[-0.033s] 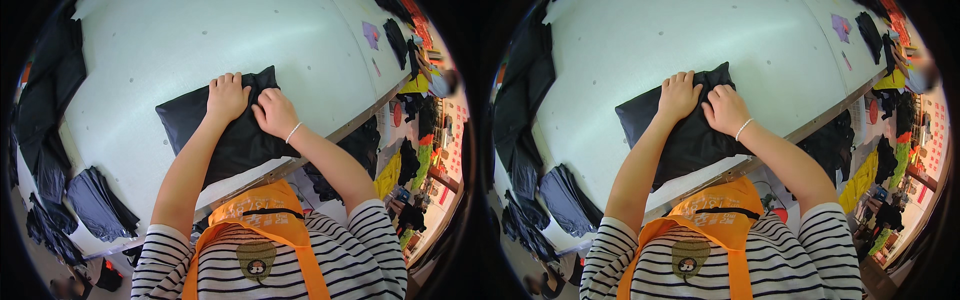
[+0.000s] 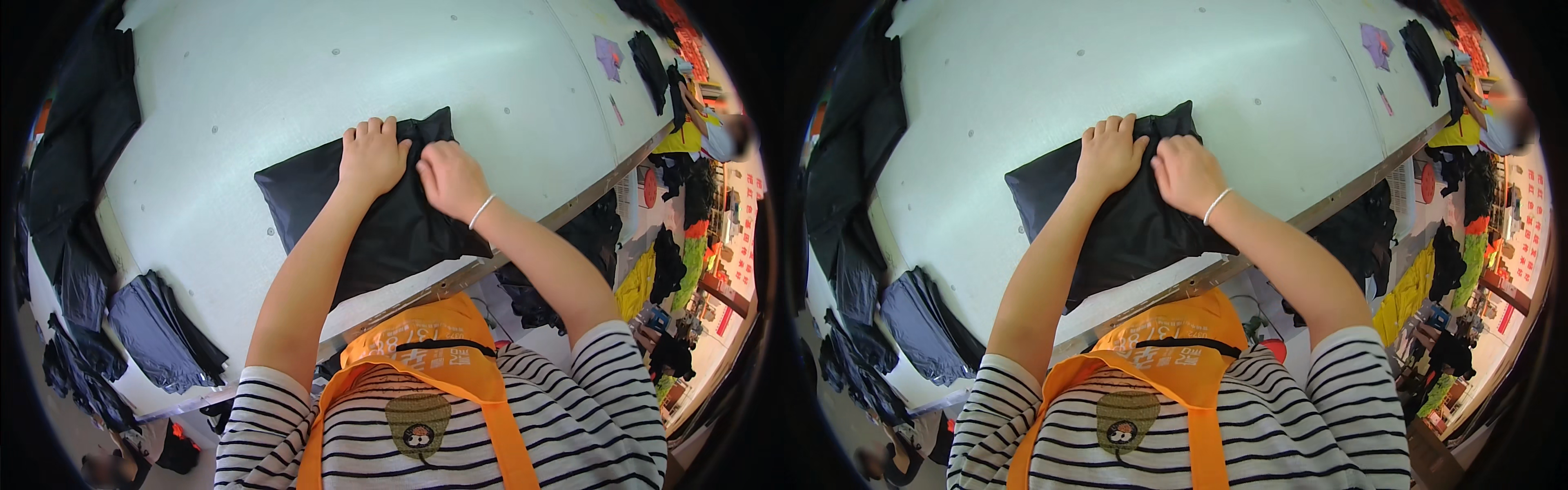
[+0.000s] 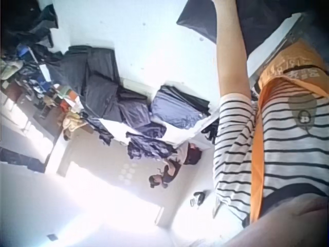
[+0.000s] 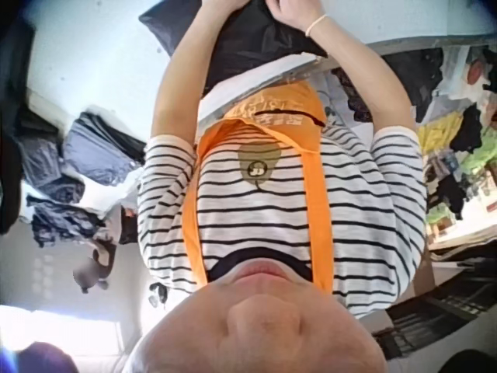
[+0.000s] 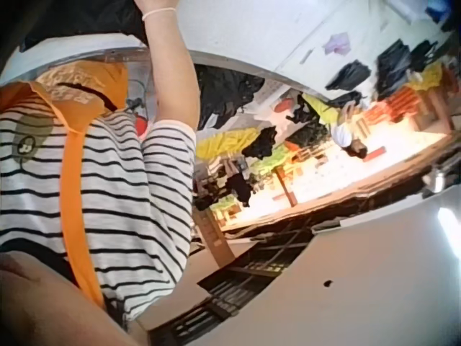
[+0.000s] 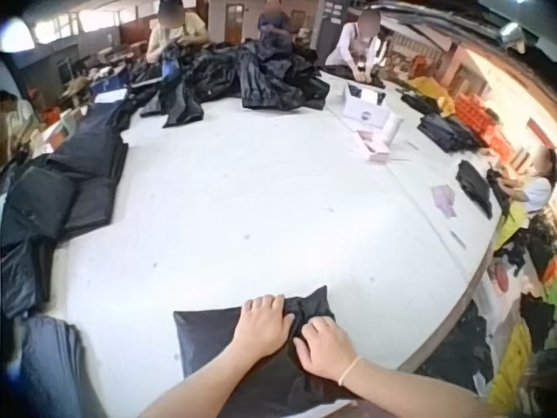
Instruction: The person folds a black jacket on a table, aligns the edges, and places it into a black plastic bag. The person then retrieves another black jacket from a basket and begins folding it in the same manner.
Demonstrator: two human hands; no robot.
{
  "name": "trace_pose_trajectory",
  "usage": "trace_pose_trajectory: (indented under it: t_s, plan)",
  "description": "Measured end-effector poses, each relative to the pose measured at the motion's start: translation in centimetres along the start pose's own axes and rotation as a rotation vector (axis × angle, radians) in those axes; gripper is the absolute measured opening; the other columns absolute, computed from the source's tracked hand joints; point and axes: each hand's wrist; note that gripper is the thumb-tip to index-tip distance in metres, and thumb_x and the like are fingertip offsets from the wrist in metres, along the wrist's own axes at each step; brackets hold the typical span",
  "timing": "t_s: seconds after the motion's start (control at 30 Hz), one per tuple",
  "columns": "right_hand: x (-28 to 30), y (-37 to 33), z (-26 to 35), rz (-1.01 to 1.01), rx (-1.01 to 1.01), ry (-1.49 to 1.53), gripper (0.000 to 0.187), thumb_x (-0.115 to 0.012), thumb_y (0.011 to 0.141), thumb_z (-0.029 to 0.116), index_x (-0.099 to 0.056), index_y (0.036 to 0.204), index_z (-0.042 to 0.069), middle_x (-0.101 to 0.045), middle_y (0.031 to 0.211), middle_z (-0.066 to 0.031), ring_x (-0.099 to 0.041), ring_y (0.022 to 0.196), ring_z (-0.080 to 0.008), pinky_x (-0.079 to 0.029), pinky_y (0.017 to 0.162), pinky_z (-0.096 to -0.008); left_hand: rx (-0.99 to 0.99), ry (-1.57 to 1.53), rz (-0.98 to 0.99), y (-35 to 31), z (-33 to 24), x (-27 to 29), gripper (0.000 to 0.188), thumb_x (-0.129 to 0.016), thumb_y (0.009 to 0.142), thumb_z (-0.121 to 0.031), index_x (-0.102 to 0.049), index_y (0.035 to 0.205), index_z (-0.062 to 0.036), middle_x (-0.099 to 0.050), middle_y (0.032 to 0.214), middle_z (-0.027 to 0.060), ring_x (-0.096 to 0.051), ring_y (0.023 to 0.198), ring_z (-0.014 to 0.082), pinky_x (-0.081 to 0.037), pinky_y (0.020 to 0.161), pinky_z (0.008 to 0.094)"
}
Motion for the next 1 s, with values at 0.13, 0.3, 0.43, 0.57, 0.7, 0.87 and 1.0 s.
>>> trace_pose_trajectory:
  t_s: [0.13,0.3,0.43,0.57,0.7,0.87,1.0]
  plan:
    - [-0.5,3.8,-2.1,0.195,-0.088,-0.032,0.035,-0.048,0.089,0.011,-0.045,0.122,0.002,-0.062,0.075,-0.0188,-0.061,0.072,-0.0355,-0.049,0.067,-0.0443,-0.015,-0.011,-0.044,0.6,0.4,-0.9,0.048,-0.053,0.087,-0.039,-0.053,0.121,-0.0043,-0.057,0.11,0.0153,-0.052,0.107,0.0311,-0.035,0.093,0.0455]
    - [-1.4,6.1,-3.9,0.277,-0.041,0.013,0.039,-0.047,0.092,0.015,-0.043,0.129,0.004,-0.064,0.08,-0.0182,-0.062,0.077,-0.0354,-0.049,0.07,-0.0441,0.055,-0.147,-0.002,1.1,0.5,-0.3,0.053,-0.054,0.085,-0.045,-0.054,0.119,-0.0054,-0.056,0.113,0.0154,-0.051,0.109,0.0317,-0.035,0.094,0.0462]
    - [-0.4,7.0,-3.6,0.397,-0.202,0.178,0.032,-0.048,0.092,0.016,-0.047,0.121,0.003,-0.064,0.081,-0.0168,-0.061,0.078,-0.0344,-0.049,0.071,-0.0429,0.105,-0.125,0.184,1.2,0.0,1.1,0.059,-0.054,0.083,-0.048,-0.051,0.128,-0.0102,-0.051,0.125,0.0154,-0.045,0.118,0.0344,-0.03,0.101,0.0473]
    - [0.4,5.3,-3.6,0.336,-0.228,0.303,0.034,-0.055,0.088,0.008,-0.045,0.121,0.004,-0.061,0.075,-0.0134,-0.061,0.074,-0.026,-0.049,0.069,-0.0356,0.059,-0.221,0.158,1.2,1.5,-0.2,0.069,-0.058,0.078,-0.052,-0.047,0.133,-0.0107,-0.048,0.128,0.0164,-0.041,0.122,0.0363,-0.027,0.105,0.047]
    - [1.7,-0.4,-2.7,0.063,-0.014,0.4,0.05,-0.066,0.075,0.005,-0.045,0.12,0.002,-0.059,0.09,-0.0126,-0.058,0.088,-0.0304,-0.049,0.075,-0.0355,0.016,-0.202,0.156,0.9,1.5,0.2,0.078,-0.062,0.073,-0.054,-0.045,0.135,-0.0096,-0.046,0.13,0.017,-0.039,0.123,0.0376,-0.025,0.107,0.0462]
    - [2.3,-3.5,-1.2,-0.044,-0.154,-0.062,0.035,-0.065,0.072,0.004,-0.056,0.106,0.002,-0.058,0.091,-0.0122,-0.056,0.09,-0.0297,-0.049,0.075,-0.0372,0.05,-0.04,0.19,0.4,-1.1,2.0,0.106,-0.067,0.056,-0.071,-0.042,0.135,-0.0037,-0.048,0.127,0.0218,-0.04,0.124,0.0366,-0.016,0.107,0.0592]
    - [2.3,-3.9,-1.1,-0.153,-0.247,-0.172,0.015,-0.061,0.074,0.006,-0.061,0.088,0.003,-0.06,0.08,-0.0119,-0.06,0.076,-0.03,-0.051,0.065,-0.0393,0.144,0.1,0.324,0.7,-3.8,3.1,0.116,-0.069,0.052,-0.073,-0.036,0.138,-0.0028,-0.045,0.13,0.0253,-0.037,0.127,0.0374,-0.016,0.105,0.0639]
Point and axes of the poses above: each hand's wrist, its own y-axis towards the middle knuckle, its own x-axis out of the back of the hand, z = x × y
